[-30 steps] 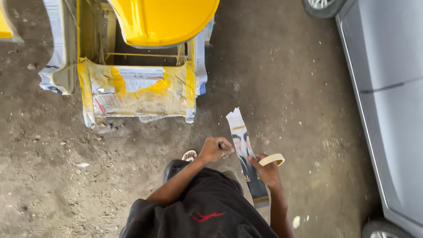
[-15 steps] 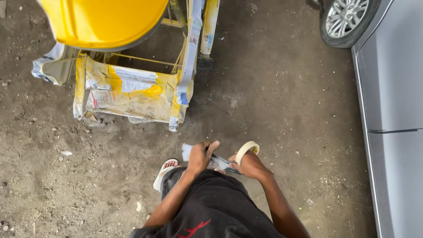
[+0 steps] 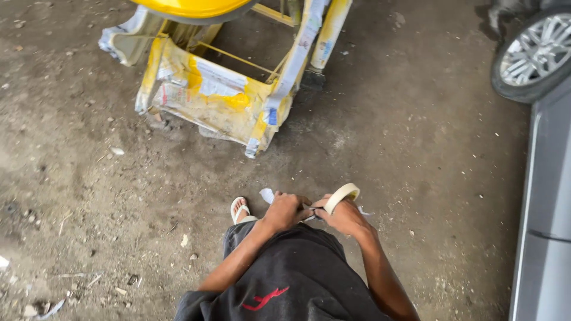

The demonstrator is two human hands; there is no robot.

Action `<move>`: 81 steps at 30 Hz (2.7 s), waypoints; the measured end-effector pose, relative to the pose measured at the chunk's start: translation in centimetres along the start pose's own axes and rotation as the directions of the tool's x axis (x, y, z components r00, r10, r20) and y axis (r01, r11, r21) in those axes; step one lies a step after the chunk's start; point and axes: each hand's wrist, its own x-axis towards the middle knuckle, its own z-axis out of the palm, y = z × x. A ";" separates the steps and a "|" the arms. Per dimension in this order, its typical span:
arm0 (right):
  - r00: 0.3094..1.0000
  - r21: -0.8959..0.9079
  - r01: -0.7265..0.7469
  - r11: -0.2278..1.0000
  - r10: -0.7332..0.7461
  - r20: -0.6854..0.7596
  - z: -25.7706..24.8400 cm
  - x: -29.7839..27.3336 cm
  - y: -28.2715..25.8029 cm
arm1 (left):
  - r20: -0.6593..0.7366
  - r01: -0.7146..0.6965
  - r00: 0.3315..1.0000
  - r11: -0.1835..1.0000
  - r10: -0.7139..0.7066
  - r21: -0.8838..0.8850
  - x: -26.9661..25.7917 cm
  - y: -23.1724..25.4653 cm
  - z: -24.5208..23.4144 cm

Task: The person tears strips of newspaper and secures them to the frame of a yellow vehicle using masking tape. They repeatedly tear paper, apply tape to the edges, and smooth the newspaper onto the vehicle's metal structure.

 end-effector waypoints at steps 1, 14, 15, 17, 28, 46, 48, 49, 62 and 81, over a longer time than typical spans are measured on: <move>1.000 -0.004 0.021 1.000 -0.021 0.016 -0.5 0.0 -0.6 | -0.018 0.019 1.000 1.000 -0.019 0.001 -0.1 0.2 -0.3; 0.993 0.103 0.000 0.995 0.012 -0.118 -1.5 1.5 -4.5 | -0.166 -0.092 0.981 0.993 0.103 0.072 -1.0 -1.1 -2.7; 0.993 0.145 0.006 0.989 0.011 -0.118 -1.7 1.4 -4.7 | -0.164 -0.115 0.979 0.992 0.122 0.051 -1.1 -1.0 -3.0; 0.993 0.159 0.010 0.987 0.009 -0.116 -1.7 1.4 -4.5 | -0.135 -0.138 0.981 0.990 0.139 0.020 -1.2 -0.8 -3.4; 0.985 0.217 0.061 0.974 -0.023 -0.172 -2.5 1.6 -4.0 | -0.025 -0.148 0.989 0.988 0.147 -0.050 -0.8 0.4 -5.8; 0.962 0.356 -0.026 0.934 0.121 -0.245 -4.0 -3.5 3.8 | 0.047 -0.061 0.997 0.988 0.068 -0.143 3.4 8.2 -2.6; 0.960 0.361 -0.032 0.932 0.130 -0.250 -4.4 -4.4 4.9 | 0.051 -0.103 0.993 0.984 0.111 -0.143 4.0 8.4 -1.1; 0.961 0.357 -0.031 0.933 0.126 -0.245 -4.5 -4.7 5.7 | 0.045 -0.100 0.993 0.984 0.107 -0.145 4.4 8.5 -0.5; 0.953 0.301 -0.153 0.941 0.222 -0.208 -9.9 -5.4 12.3 | -0.006 -0.161 0.987 0.987 0.161 0.012 11.7 8.2 3.2; 0.995 0.152 0.031 0.988 -0.017 -0.095 -31.1 16.4 19.9 | -0.377 -0.042 0.926 0.991 -0.009 -0.127 32.6 4.9 -7.2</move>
